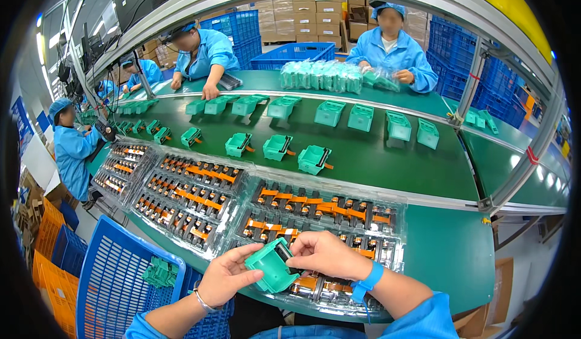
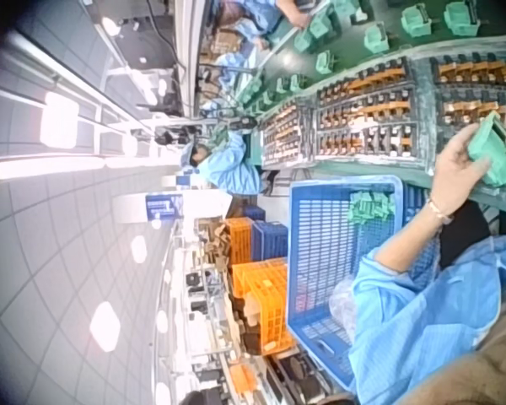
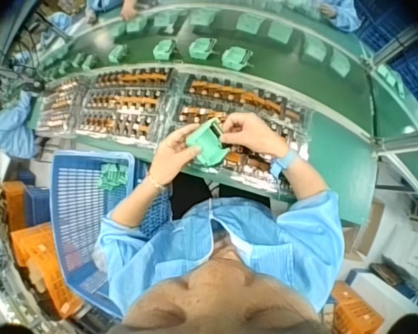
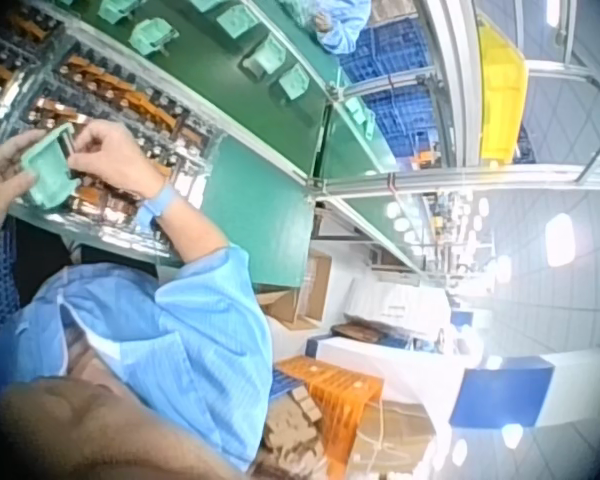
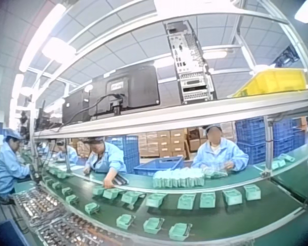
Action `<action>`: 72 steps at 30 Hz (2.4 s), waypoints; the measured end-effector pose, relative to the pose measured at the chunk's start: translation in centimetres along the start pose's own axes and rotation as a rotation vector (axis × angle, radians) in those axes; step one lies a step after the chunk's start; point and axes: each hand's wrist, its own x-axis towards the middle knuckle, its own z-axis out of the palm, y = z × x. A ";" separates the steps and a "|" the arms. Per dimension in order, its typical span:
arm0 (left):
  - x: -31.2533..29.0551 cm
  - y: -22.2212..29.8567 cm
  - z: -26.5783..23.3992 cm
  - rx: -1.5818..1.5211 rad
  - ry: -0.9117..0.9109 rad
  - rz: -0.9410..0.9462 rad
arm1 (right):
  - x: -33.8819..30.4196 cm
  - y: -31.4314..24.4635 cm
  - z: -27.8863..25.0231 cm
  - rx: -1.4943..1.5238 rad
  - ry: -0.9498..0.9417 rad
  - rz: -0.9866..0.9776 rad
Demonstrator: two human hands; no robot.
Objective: The person assembles electronic components by hand, placing small black pieces into green plastic housings and moving the assembled units between component trays.
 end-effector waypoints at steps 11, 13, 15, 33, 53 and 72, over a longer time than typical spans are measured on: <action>-0.1 0.5 -0.6 0.021 0.070 0.052 | 0.0 0.2 -1.3 0.160 0.141 -0.140; -0.5 1.1 -1.5 0.122 0.167 0.204 | 0.2 -0.8 -3.4 0.182 0.321 -0.160; -1.1 2.5 -2.7 0.059 0.212 0.267 | 0.8 -0.7 -7.0 0.263 0.505 -0.228; -27.5 -17.3 -31.6 -0.141 1.383 -0.242 | 6.5 6.5 -23.5 -0.021 0.826 0.199; -13.0 -24.6 -28.5 0.966 1.072 -0.400 | -3.9 0.2 -8.6 -0.352 0.838 -0.023; -17.8 -2.4 -22.8 -0.284 0.749 0.539 | -7.5 2.9 -8.2 -0.411 0.757 -0.132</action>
